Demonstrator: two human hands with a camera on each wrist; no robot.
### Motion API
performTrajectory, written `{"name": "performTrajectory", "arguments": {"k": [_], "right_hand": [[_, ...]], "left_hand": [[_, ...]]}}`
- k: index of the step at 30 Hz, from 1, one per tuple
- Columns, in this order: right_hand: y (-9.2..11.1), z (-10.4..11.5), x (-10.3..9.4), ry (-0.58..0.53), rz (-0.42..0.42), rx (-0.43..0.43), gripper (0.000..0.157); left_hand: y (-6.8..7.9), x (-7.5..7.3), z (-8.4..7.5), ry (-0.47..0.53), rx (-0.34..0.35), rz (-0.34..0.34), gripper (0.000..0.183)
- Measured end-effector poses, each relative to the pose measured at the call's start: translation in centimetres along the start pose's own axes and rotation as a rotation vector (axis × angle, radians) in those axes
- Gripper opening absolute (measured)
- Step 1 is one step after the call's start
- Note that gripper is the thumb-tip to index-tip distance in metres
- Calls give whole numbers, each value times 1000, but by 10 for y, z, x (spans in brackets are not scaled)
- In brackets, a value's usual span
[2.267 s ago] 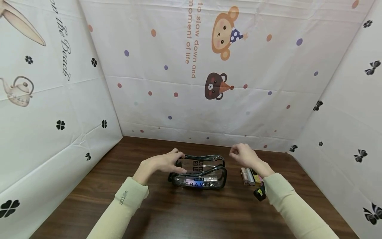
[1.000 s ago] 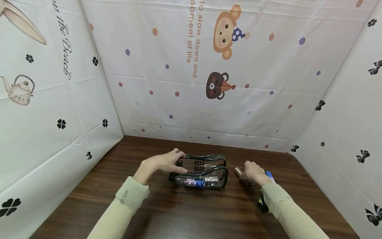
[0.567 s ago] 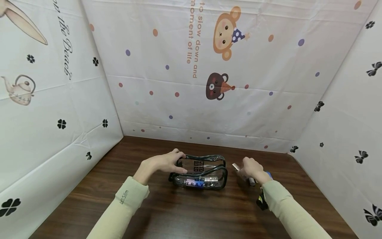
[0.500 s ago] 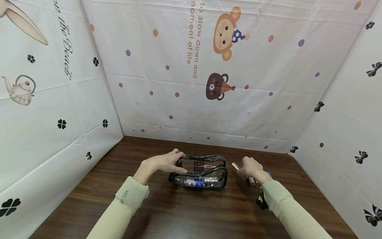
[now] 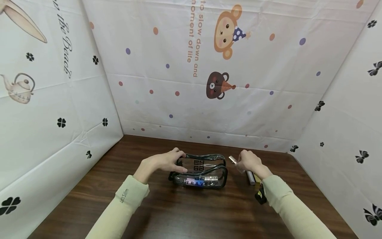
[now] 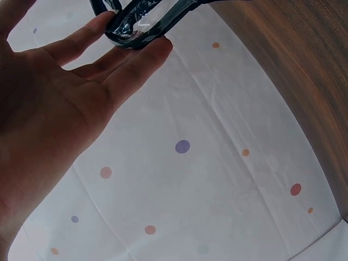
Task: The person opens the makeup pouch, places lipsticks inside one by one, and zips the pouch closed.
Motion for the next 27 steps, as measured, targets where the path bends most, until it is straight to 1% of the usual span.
{"name": "performTrajectory", "arguments": {"k": [7,13,24,27], "right_hand": [[-2,10,-12,-27,7,-4,22],[-5,20,-25,-13,-26,-19,22],[-3,42,-37,-41,-44,-73,24],[-2,49,-40,-46,-46,-99,23]], "left_hand": [[1,0,0,3,8,2,63],[0,0,0,0,16,-4,63],[0,1,0,4,21,-2,62],[0,1,0,-1,17,-5,63]]}}
Point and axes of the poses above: each hand's wrist, its own y-axis away from the middle knuckle, its own x-axis out of the palm, z = x × y, the point moved 7 cm from there along -y, towards the middle knuckle, and after that the axes turned 13 degrees about -z, right-handed, at the moved point
